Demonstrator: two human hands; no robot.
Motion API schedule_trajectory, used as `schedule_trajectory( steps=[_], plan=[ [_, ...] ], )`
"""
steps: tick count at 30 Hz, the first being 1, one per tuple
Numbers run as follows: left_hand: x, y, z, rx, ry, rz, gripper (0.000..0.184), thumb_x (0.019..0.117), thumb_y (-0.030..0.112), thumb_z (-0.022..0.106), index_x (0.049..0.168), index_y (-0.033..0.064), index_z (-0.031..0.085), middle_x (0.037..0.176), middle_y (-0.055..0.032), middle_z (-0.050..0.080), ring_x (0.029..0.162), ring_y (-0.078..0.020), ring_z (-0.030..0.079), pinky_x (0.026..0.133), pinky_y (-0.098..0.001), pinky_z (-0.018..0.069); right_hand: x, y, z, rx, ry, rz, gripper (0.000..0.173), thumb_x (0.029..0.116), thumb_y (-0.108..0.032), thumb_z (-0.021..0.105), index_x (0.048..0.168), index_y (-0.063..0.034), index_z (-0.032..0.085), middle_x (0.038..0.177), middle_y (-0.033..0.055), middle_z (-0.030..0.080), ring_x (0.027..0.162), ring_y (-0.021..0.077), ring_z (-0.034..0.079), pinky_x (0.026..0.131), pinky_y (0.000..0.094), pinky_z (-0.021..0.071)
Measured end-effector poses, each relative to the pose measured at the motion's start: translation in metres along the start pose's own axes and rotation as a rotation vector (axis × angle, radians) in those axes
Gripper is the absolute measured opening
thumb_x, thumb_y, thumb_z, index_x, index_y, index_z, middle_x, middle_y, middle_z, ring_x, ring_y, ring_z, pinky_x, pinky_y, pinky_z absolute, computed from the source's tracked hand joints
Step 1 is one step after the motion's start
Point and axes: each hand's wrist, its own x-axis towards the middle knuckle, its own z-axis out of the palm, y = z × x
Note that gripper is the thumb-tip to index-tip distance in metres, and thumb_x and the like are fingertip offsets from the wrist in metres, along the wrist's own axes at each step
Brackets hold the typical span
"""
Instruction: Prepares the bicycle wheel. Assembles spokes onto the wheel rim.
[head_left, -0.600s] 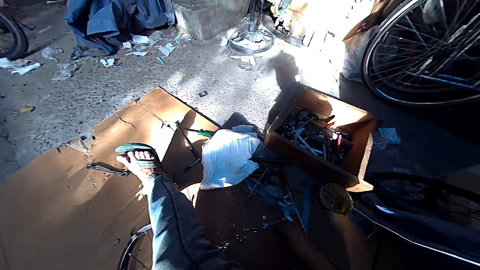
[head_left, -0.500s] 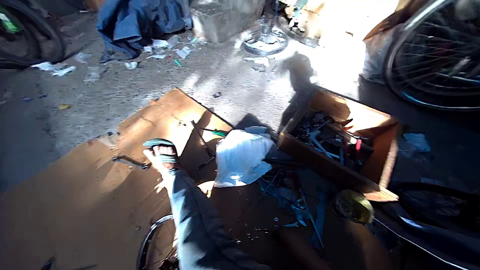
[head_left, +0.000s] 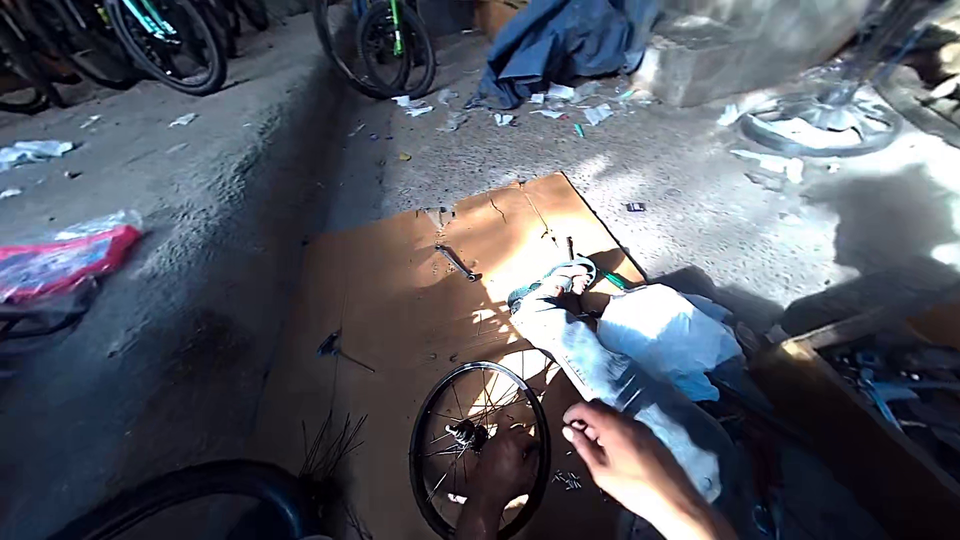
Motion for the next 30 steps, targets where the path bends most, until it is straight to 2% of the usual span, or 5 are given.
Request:
schedule_trajectory(
  steps=[5,10,17,24,30],
  plan=[
    [-0.002,0.004,0.0,-0.027,0.011,-0.022,0.034,0.1029,0.029,0.051,0.118,0.0093,0.074,0.124,-0.0124,0.069,0.118,-0.0286,0.065,0.105,-0.0508,0.0508,0.025,-0.002,0.079,-0.036,-0.228,0.195,0.042,0.102,-0.029,0.056,0.138,-0.0078,0.06,0.134,0.0169,0.063,0.125,0.0316,0.061,0.106,0.0498,0.0484],
    [-0.007,0.005,0.003,-0.129,0.096,-0.097,0.034,0.0996,0.032,0.056,0.122,0.0129,0.073,0.119,-0.0082,0.072,0.113,-0.0232,0.068,0.104,-0.0468,0.0517,0.027,-0.005,0.11,0.089,-0.292,0.465,0.074,0.1038,-0.034,0.05,0.163,-0.0014,0.019,0.158,0.0209,0.043,0.143,0.0329,0.047,0.117,0.0513,0.0391],
    [-0.035,0.03,0.016,-0.026,0.601,-0.66,0.045,0.0928,0.023,0.067,0.134,0.0044,0.064,0.139,-0.0199,0.059,0.129,-0.036,0.058,0.105,-0.0504,0.0494,0.019,0.015,0.122,0.328,-0.294,0.595,0.056,0.1082,-0.033,0.046,0.156,-0.0048,0.038,0.148,0.0193,0.054,0.139,0.0295,0.051,0.115,0.049,0.0402],
    [-0.054,0.024,0.014,-0.405,0.174,-0.806,0.045,0.1125,0.033,0.033,0.139,0.007,0.059,0.129,-0.0176,0.068,0.12,-0.033,0.067,0.1,-0.0548,0.0531,0.014,0.009,0.125,0.577,-0.103,0.584,0.056,0.1025,-0.025,0.061,0.153,-0.0074,0.044,0.15,0.0184,0.052,0.139,0.029,0.051,0.114,0.0484,0.0417],
    [-0.05,0.009,0.02,-0.57,0.061,-0.644,0.041,0.11,0.032,0.042,0.127,0.0031,0.066,0.124,-0.0184,0.068,0.118,-0.0332,0.065,0.102,-0.0563,0.0502,0.012,0.021,0.131,0.671,-0.067,0.521,0.048,0.1009,-0.019,0.063,0.146,-0.0101,0.051,0.126,0.0149,0.067,0.111,0.0228,0.066,0.096,0.0428,0.0537]
  ],
)
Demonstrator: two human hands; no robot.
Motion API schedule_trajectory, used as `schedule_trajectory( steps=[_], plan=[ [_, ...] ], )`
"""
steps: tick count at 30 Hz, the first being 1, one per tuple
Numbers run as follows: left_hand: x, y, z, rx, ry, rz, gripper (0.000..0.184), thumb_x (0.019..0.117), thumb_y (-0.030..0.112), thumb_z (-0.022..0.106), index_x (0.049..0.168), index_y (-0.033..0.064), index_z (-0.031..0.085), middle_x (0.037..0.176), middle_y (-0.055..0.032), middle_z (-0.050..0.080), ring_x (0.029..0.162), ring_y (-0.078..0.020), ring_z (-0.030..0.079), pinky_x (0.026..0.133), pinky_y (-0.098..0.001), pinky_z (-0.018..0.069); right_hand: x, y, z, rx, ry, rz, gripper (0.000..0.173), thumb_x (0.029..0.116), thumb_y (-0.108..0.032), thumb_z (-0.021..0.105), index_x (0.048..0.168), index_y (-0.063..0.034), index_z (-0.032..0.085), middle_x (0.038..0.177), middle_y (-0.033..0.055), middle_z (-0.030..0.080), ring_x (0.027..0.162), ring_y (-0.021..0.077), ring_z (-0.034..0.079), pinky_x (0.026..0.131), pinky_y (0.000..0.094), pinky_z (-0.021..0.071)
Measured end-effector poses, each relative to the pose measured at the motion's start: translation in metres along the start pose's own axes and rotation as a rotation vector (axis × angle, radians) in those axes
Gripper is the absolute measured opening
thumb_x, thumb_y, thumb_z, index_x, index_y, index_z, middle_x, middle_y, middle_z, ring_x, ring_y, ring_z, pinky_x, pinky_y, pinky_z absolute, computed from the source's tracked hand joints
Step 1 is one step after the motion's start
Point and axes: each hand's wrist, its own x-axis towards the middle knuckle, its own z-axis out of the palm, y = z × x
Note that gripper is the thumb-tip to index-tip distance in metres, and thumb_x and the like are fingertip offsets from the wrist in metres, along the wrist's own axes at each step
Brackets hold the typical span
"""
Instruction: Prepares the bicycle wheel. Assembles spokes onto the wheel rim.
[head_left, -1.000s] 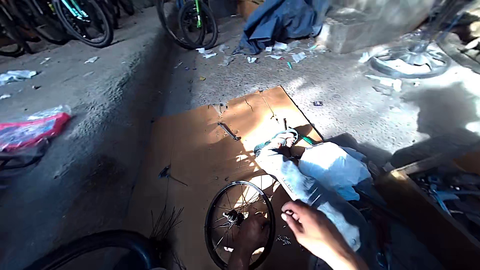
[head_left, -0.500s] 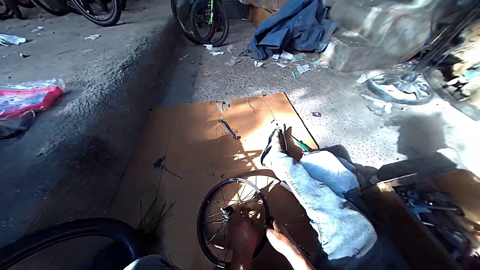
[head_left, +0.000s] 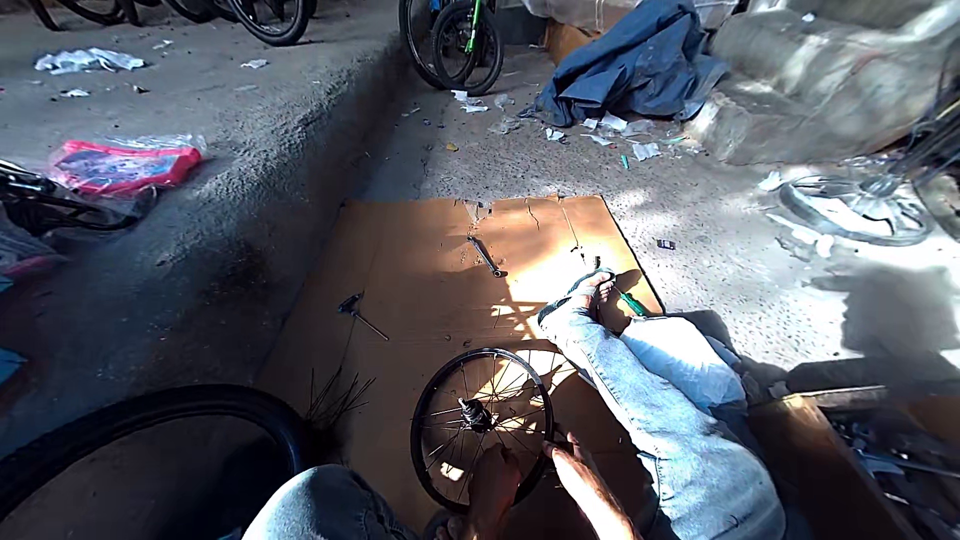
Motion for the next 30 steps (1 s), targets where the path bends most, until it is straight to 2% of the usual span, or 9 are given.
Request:
schedule_trajectory(
  steps=[3,8,11,12,15,17,20,24,30],
  plan=[
    [0.005,-0.006,0.003,-0.08,-0.09,0.045,0.039,0.1087,0.031,0.047,0.123,0.0004,0.067,0.121,-0.0191,0.069,0.114,-0.0319,0.066,0.101,-0.0531,0.0505,0.006,0.006,-0.003,-0.043,0.017,-0.016,0.05,0.102,-0.019,0.06,0.15,-0.0104,0.049,0.131,0.0156,0.065,0.117,0.0241,0.065,0.101,0.044,0.0516],
    [0.017,-0.018,0.028,-0.332,-0.053,0.165,0.035,0.11,0.028,0.048,0.119,-0.0007,0.066,0.11,-0.0168,0.072,0.101,-0.0268,0.072,0.095,-0.0472,0.0576,0.009,0.006,-0.004,-0.013,0.067,-0.079,0.044,0.1063,-0.019,0.051,0.149,-0.0079,0.05,0.133,0.0143,0.065,0.121,0.0218,0.063,0.104,0.0416,0.0491],
    [0.025,-0.016,0.032,-0.419,-0.02,0.211,0.034,0.1092,0.028,0.05,0.114,0.0,0.069,0.105,-0.0149,0.072,0.097,-0.0244,0.072,0.093,-0.0456,0.0583,0.027,0.015,-0.009,0.048,0.192,-0.16,0.036,0.1106,-0.023,0.042,0.12,-0.0035,0.07,0.104,0.012,0.073,0.094,0.0193,0.07,0.085,0.0393,0.0588],
    [0.026,-0.013,0.033,-0.457,-0.02,0.208,0.033,0.1092,0.027,0.05,0.114,-0.0004,0.069,0.105,-0.0152,0.073,0.096,-0.0244,0.073,0.092,-0.0454,0.0594,0.032,0.018,-0.013,-0.018,0.202,-0.134,0.034,0.1106,-0.021,0.042,0.114,-0.0025,0.071,0.102,0.0127,0.072,0.093,0.0201,0.07,0.086,0.0397,0.0577],
    [0.031,-0.006,0.042,-0.552,-0.016,0.197,0.031,0.1089,0.025,0.053,0.111,-0.001,0.07,0.102,-0.0151,0.074,0.093,-0.0239,0.074,0.089,-0.0441,0.0607,0.038,0.026,-0.02,-0.609,0.041,0.018,0.033,0.1012,-0.024,0.057,0.126,-0.0064,0.069,0.125,0.0185,0.068,0.119,0.0324,0.065,0.103,0.0524,0.0499],
    [0.034,-0.002,0.048,-0.604,0.0,0.195,0.03,0.1085,0.025,0.054,0.109,-0.0008,0.07,0.1,-0.0146,0.074,0.091,-0.0238,0.073,0.087,-0.0441,0.0604,0.039,0.042,-0.009,-0.833,-0.047,0.085,0.045,0.0972,-0.029,0.063,0.137,-0.0091,0.061,0.134,0.022,0.063,0.121,0.0399,0.063,0.099,0.0595,0.0517],
    [0.032,0.003,0.053,-0.68,0.002,0.171,0.029,0.1083,0.024,0.055,0.107,-0.0007,0.07,0.097,-0.0138,0.075,0.088,-0.0229,0.074,0.084,-0.0426,0.0613,0.034,0.053,0.002,-0.956,-0.143,0.145,0.058,0.0976,-0.024,0.064,0.15,-0.0071,0.047,0.142,0.0256,0.055,0.123,0.0438,0.061,0.099,0.0611,0.0521],
    [0.03,0.012,0.054,-0.742,-0.005,0.142,0.028,0.1088,0.023,0.054,0.105,-0.0006,0.069,0.093,-0.0126,0.075,0.084,-0.0218,0.074,0.079,-0.0402,0.062,0.039,0.061,0.005,-0.999,-0.131,0.028,0.034,0.1006,-0.018,0.058,0.131,-0.0056,0.066,0.131,0.0206,0.065,0.121,0.0383,0.064,0.1,0.0574,0.0522],
    [0.034,0.012,0.058,-0.77,0.003,0.131,0.028,0.1082,0.024,0.055,0.102,0.0009,0.07,0.09,-0.0107,0.075,0.082,-0.0201,0.074,0.078,-0.0391,0.0618,0.034,0.046,0.004,-1.074,-0.08,0.089,0.032,0.0988,-0.025,0.061,0.123,-0.0064,0.07,0.122,0.0176,0.071,0.114,0.036,0.068,0.094,0.0574,0.054]
  ],
)
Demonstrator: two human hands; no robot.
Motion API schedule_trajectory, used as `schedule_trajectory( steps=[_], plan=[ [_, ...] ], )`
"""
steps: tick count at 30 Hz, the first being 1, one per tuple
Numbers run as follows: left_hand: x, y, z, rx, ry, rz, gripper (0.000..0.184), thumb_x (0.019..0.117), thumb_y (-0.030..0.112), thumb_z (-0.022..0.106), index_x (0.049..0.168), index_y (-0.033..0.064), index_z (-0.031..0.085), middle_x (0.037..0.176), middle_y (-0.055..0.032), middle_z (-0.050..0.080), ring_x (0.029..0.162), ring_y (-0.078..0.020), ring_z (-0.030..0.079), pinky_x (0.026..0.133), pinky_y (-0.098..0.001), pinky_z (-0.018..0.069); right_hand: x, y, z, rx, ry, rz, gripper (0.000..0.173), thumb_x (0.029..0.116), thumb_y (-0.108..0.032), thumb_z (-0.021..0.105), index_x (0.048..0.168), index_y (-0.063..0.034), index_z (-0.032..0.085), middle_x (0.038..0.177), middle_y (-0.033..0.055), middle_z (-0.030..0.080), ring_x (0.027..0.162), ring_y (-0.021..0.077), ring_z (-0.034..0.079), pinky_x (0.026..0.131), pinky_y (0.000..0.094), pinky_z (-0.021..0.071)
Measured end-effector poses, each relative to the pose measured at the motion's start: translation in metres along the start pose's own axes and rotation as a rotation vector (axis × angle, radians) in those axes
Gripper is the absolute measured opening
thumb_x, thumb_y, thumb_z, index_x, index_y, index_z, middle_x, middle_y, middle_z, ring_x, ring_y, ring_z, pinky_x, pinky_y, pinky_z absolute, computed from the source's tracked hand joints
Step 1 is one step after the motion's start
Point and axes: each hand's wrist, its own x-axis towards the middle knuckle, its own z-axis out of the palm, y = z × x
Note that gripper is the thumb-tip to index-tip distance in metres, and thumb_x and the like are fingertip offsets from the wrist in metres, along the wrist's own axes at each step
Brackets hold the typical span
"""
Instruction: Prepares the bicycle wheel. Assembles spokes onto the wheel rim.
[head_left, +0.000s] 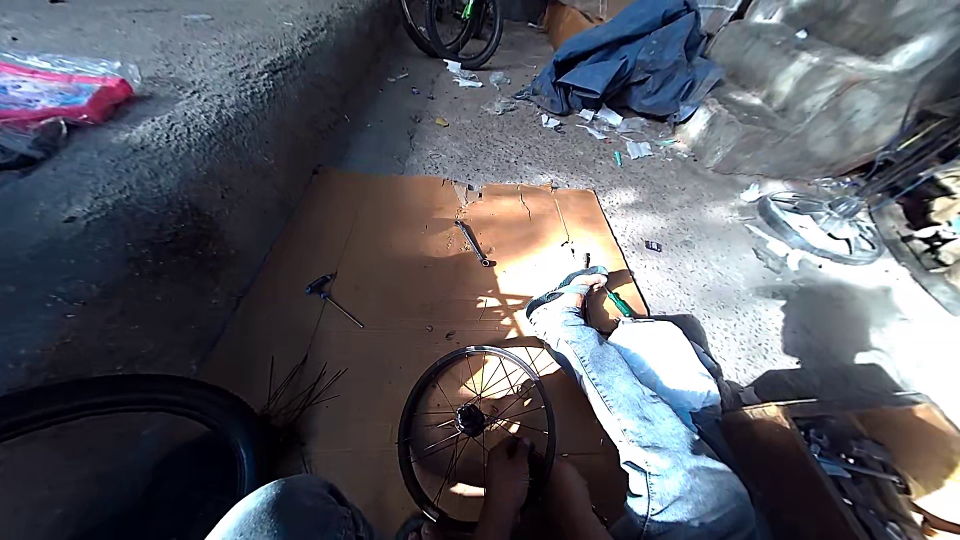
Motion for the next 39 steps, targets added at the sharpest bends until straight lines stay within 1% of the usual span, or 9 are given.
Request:
schedule_trajectory(
  steps=[5,7,9,12,14,16,22,32,39],
  plan=[
    [0.001,0.0,0.001,-0.015,-0.009,0.002,0.029,0.1085,0.024,0.054,0.102,0.0004,0.07,0.091,-0.0119,0.075,0.083,-0.0216,0.075,0.079,-0.0406,0.0627,-0.003,0.001,-0.02,0.021,0.039,0.131,0.031,0.0939,-0.028,0.063,0.12,-0.0134,0.071,0.12,0.0123,0.072,0.111,0.0328,0.068,0.089,0.0572,0.0551],
    [0.0,0.002,0.002,-0.029,-0.011,-0.001,0.029,0.1085,0.023,0.054,0.102,-0.0002,0.07,0.091,-0.0122,0.075,0.083,-0.0217,0.075,0.079,-0.0403,0.0628,-0.004,0.009,-0.032,0.145,0.074,0.16,0.031,0.0965,-0.032,0.062,0.122,-0.016,0.071,0.123,0.0122,0.071,0.116,0.0323,0.067,0.094,0.0568,0.0533],
    [0.0,0.004,0.003,-0.039,-0.008,-0.001,0.029,0.1083,0.024,0.055,0.102,-0.0004,0.07,0.092,-0.0125,0.075,0.083,-0.022,0.074,0.079,-0.04,0.0623,-0.005,0.017,-0.043,0.327,0.133,0.155,0.03,0.0964,-0.028,0.066,0.12,-0.011,0.072,0.122,0.0156,0.071,0.118,0.0325,0.066,0.1,0.0545,0.0508],
    [-0.001,0.008,0.004,-0.079,-0.004,0.004,0.026,0.1058,0.022,0.06,0.101,-0.0018,0.069,0.093,-0.0141,0.074,0.085,-0.0231,0.073,0.081,-0.0411,0.0612,-0.014,0.028,-0.043,0.713,0.372,-0.024,0.016,0.0876,-0.013,0.072,0.1,-0.0051,0.076,0.099,0.0115,0.074,0.095,0.0231,0.069,0.088,0.0457,0.0551],
    [-0.002,0.01,0.003,-0.099,-0.01,-0.009,0.025,0.1041,0.021,0.064,0.101,-0.0022,0.07,0.094,-0.0145,0.074,0.087,-0.0233,0.073,0.082,-0.0416,0.0611,-0.027,0.029,-0.043,0.988,0.396,-0.128,0.011,0.0901,-0.005,0.07,0.1,-0.0023,0.074,0.093,0.0094,0.074,0.085,0.0175,0.072,0.078,0.0363,0.0615],
    [-0.002,0.011,0.004,-0.128,-0.017,-0.02,0.025,0.1043,0.022,0.064,0.102,-0.0023,0.07,0.094,-0.0147,0.076,0.086,-0.024,0.075,0.081,-0.0417,0.0626,-0.037,0.028,-0.043,1.211,0.338,-0.162,0.012,0.0953,-0.002,0.067,0.106,0.0011,0.071,0.096,0.0137,0.074,0.084,0.0222,0.075,0.075,0.0375,0.0654],
    [-0.003,0.013,0.008,-0.162,0.016,-0.033,0.025,0.1047,0.021,0.063,0.103,-0.0022,0.071,0.094,-0.0145,0.077,0.084,-0.0239,0.076,0.079,-0.0419,0.0638,-0.035,0.021,-0.032,1.109,0.352,-0.173,0.009,0.0947,-0.006,0.066,0.1,-0.0023,0.073,0.093,0.0061,0.072,0.088,0.0099,0.068,0.083,0.0284,0.0566],
    [0.003,0.007,0.008,-0.148,0.01,0.013,0.023,0.1042,0.019,0.063,0.102,-0.0029,0.069,0.09,-0.0139,0.075,0.082,-0.022,0.074,0.079,-0.0402,0.0615,-0.053,0.012,-0.028,1.266,0.276,-0.059,0.005,0.0964,-0.001,0.066,0.097,0.0012,0.07,0.088,0.0093,0.072,0.082,0.0143,0.069,0.076,0.0314,0.0592],
    [0.003,0.007,0.009,-0.117,-0.006,0.041,0.022,0.1048,0.018,0.061,0.101,-0.003,0.066,0.087,-0.0131,0.072,0.079,-0.0211,0.071,0.078,-0.0396,0.0598,-0.048,0.01,-0.028,1.133,0.363,-0.081,0.008,0.096,-0.001,0.065,0.1,0.0012,0.071,0.091,0.0093,0.072,0.083,0.0116,0.068,0.078,0.0296,0.0579]
  ],
)
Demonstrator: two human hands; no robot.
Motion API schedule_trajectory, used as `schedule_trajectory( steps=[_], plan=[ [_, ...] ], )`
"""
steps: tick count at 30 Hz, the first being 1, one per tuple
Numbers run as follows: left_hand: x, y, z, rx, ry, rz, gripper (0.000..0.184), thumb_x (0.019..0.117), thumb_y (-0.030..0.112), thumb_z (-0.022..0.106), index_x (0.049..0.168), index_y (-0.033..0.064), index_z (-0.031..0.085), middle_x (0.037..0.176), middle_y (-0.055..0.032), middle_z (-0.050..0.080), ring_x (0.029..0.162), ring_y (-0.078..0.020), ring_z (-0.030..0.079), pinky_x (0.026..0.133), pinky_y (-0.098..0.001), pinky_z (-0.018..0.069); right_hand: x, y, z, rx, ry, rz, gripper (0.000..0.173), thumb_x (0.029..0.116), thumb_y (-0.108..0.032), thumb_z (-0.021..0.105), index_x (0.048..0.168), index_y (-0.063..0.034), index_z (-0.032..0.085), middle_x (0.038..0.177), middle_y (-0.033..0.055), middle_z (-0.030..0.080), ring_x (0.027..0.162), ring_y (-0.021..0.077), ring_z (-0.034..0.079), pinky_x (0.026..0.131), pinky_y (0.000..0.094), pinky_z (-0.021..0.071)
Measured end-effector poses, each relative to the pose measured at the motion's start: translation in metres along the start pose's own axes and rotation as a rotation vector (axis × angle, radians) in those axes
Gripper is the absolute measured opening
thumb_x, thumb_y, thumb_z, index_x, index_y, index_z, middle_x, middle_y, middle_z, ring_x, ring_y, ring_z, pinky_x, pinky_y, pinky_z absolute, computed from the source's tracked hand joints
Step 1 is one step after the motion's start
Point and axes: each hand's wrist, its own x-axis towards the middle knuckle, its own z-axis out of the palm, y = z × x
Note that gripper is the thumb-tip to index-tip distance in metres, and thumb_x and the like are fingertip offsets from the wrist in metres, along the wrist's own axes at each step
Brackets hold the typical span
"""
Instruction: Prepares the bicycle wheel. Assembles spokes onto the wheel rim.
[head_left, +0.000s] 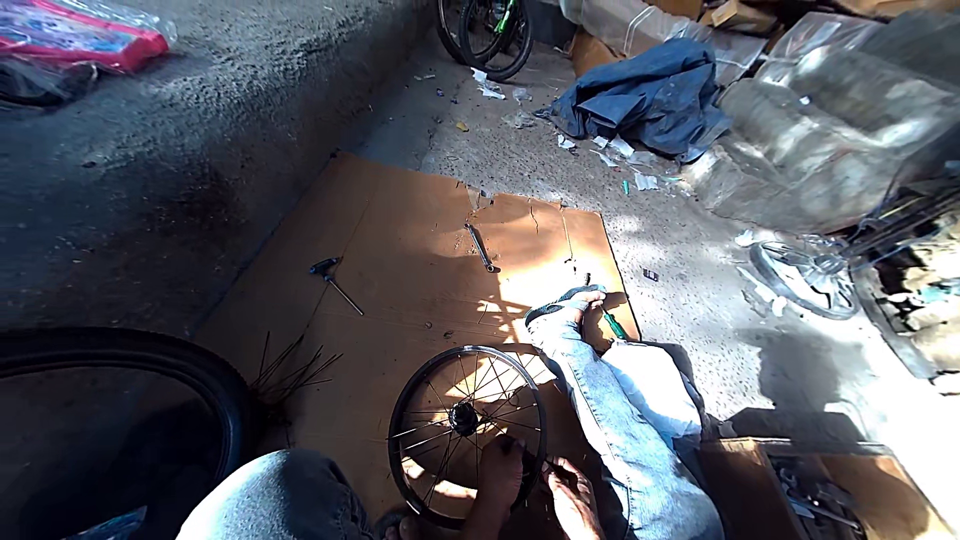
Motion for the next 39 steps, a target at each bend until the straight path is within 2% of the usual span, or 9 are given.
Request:
schedule_trajectory(
  steps=[6,10,17,19,22,25,27,32,39],
  plan=[
    [-0.003,0.004,0.001,-0.036,-0.007,-0.002,0.023,0.1058,0.02,0.06,0.104,-0.0022,0.067,0.094,-0.0138,0.076,0.083,-0.0218,0.076,0.08,-0.0397,0.0631,0.005,0.001,0.003,0.088,0.011,0.016,0.009,0.0987,-0.003,0.063,0.102,0.0011,0.071,0.093,0.0098,0.071,0.085,0.0139,0.068,0.078,0.0316,0.0592],
    [-0.003,0.002,0.001,-0.045,-0.004,0.013,0.022,0.1051,0.018,0.061,0.102,-0.0025,0.068,0.091,-0.013,0.075,0.081,-0.0201,0.075,0.079,-0.038,0.0625,0.009,0.001,0.004,0.12,0.014,0.062,0.012,0.101,-0.007,0.062,0.105,0.0006,0.07,0.096,0.0115,0.072,0.088,0.018,0.069,0.079,0.0362,0.0599],
    [0.001,-0.002,0.001,0.003,0.002,-0.003,0.024,0.1055,0.022,0.06,0.105,-0.0003,0.069,0.094,-0.0126,0.076,0.084,-0.0217,0.075,0.08,-0.0409,0.0632,-0.002,-0.003,0.001,0.131,0.03,0.117,0.011,0.0991,-0.006,0.065,0.103,0.0015,0.071,0.091,0.0128,0.073,0.081,0.0198,0.071,0.073,0.0384,0.0611],
    [0.001,-0.001,0.001,-0.011,0.004,0.0,0.023,0.1051,0.021,0.061,0.105,-0.0009,0.069,0.094,-0.0128,0.075,0.084,-0.0213,0.074,0.081,-0.0404,0.062,0.0,0.002,0.0,0.038,0.046,0.046,0.01,0.0969,-0.005,0.067,0.101,0.0011,0.073,0.088,0.0116,0.073,0.078,0.0167,0.07,0.072,0.0354,0.0602],
    [0.001,-0.001,0.0,-0.017,0.005,0.007,0.023,0.1047,0.02,0.062,0.104,-0.0018,0.069,0.093,-0.0133,0.075,0.085,-0.0209,0.074,0.082,-0.0396,0.0619,-0.003,0.002,0.0,-0.167,0.056,-0.103,0.011,0.0933,-0.002,0.068,0.102,0.0023,0.074,0.093,0.013,0.073,0.086,0.0148,0.069,0.082,0.034,0.0566],
    [0.0,-0.001,0.0,-0.002,0.008,0.005,0.023,0.1046,0.02,0.062,0.104,-0.0013,0.069,0.094,-0.0127,0.075,0.085,-0.0201,0.074,0.082,-0.0391,0.0613,-0.001,0.006,0.0,-0.32,0.06,-0.21,0.015,0.0907,-0.004,0.069,0.103,0.0027,0.075,0.099,0.017,0.074,0.095,0.0234,0.071,0.091,0.0438,0.0552],
    [-0.001,0.001,0.0,-0.013,0.008,0.001,0.023,0.105,0.02,0.061,0.105,-0.0019,0.069,0.095,-0.0135,0.074,0.086,-0.0209,0.074,0.082,-0.0396,0.0617,0.002,0.008,0.0,-0.364,0.055,-0.234,0.019,0.0922,-0.005,0.067,0.108,0.0031,0.074,0.106,0.0199,0.073,0.104,0.0291,0.069,0.096,0.0483,0.0527],
    [0.001,-0.001,0.0,-0.046,0.004,-0.007,0.023,0.105,0.019,0.061,0.105,-0.0026,0.068,0.094,-0.0141,0.075,0.084,-0.0215,0.075,0.081,-0.0395,0.0632,0.006,0.013,-0.003,-0.466,0.036,-0.356,0.02,0.0914,-0.005,0.065,0.108,0.0025,0.073,0.107,0.0189,0.071,0.101,0.0286,0.069,0.092,0.0458,0.0558],
    [0.001,-0.003,0.0,-0.008,0.007,-0.01,0.023,0.1046,0.021,0.062,0.102,-0.0017,0.068,0.091,-0.0125,0.074,0.081,-0.0201,0.073,0.079,-0.0388,0.0611,0.008,0.01,-0.01,-0.578,-0.038,-0.373,0.02,0.0899,-0.006,0.066,0.107,0.0006,0.075,0.107,0.018,0.072,0.1,0.0291,0.07,0.092,0.0472,0.0557]
  ],
)
